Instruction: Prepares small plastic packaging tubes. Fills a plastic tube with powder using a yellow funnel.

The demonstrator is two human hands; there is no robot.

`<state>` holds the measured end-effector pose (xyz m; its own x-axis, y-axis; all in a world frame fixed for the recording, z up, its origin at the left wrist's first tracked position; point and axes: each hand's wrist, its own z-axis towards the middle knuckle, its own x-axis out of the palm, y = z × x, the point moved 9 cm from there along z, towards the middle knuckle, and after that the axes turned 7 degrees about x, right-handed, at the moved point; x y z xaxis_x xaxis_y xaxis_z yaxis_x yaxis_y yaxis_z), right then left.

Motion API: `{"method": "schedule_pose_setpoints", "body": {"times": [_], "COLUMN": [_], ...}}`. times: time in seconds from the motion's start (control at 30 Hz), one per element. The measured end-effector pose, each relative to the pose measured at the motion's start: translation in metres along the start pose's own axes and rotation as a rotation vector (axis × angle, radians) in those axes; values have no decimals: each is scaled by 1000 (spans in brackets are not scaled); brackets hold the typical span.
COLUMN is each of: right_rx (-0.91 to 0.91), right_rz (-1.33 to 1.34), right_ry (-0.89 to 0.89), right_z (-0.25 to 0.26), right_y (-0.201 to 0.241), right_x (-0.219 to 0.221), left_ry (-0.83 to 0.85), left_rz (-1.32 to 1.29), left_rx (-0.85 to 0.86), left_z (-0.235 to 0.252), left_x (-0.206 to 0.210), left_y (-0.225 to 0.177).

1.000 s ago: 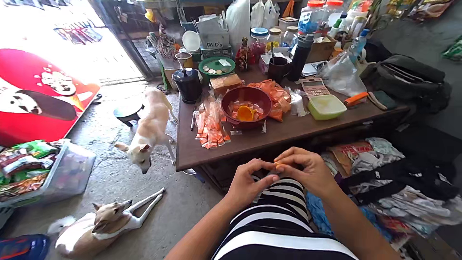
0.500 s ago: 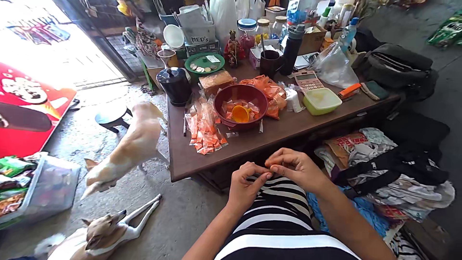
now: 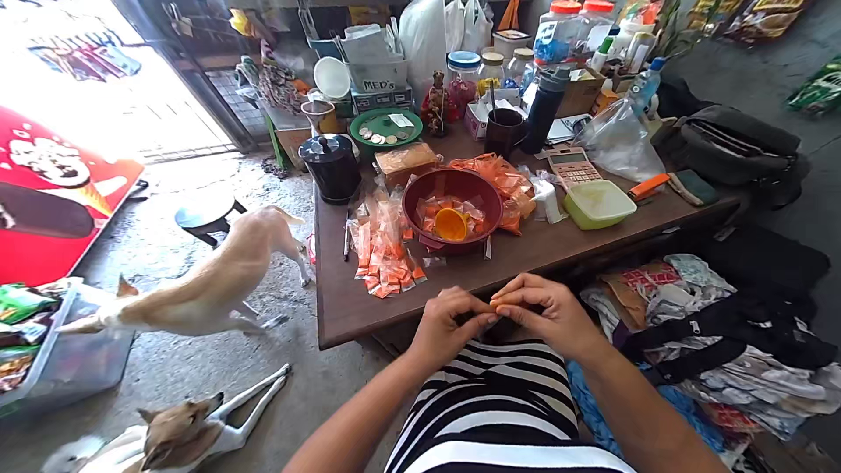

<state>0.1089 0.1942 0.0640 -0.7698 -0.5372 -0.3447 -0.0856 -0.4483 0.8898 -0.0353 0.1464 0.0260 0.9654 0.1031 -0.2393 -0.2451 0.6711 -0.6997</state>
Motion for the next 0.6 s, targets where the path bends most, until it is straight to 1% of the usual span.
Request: {"method": "schedule_pose_setpoints", "body": {"times": [0.07,0.13,0.23,0.33,0.4,0.47,0.53,0.6], "right_rx": [-18,15,89,145,217,267,256,195], "right_rz": [-79,-140,-115,-73,-81,-134,-174,-163], "right_ry": [-96,-198,-258,-283,-256,-182,-101,-48], "right_z": [17,35,56,64,69,74,79,83], "right_y": [9,9,-5,-17,-25,-31,-30,-25], "right_x": [-16,-31,-42,-48,-49,-43,-31,-21], "left_ry": [67,97,91,77,72,79,80,72], "left_rz": [0,-48,-126,-192,-221,-242,-264,-259], "left_rx": [74,112,80,56,65,92,146,199], "left_z": [28,51,72,79,79,79,78,80], "left_x": [-7,-12,-15,-18,-19,-19,-20,-23], "left_y": [1,9,30,54,64,70,71,63]}}
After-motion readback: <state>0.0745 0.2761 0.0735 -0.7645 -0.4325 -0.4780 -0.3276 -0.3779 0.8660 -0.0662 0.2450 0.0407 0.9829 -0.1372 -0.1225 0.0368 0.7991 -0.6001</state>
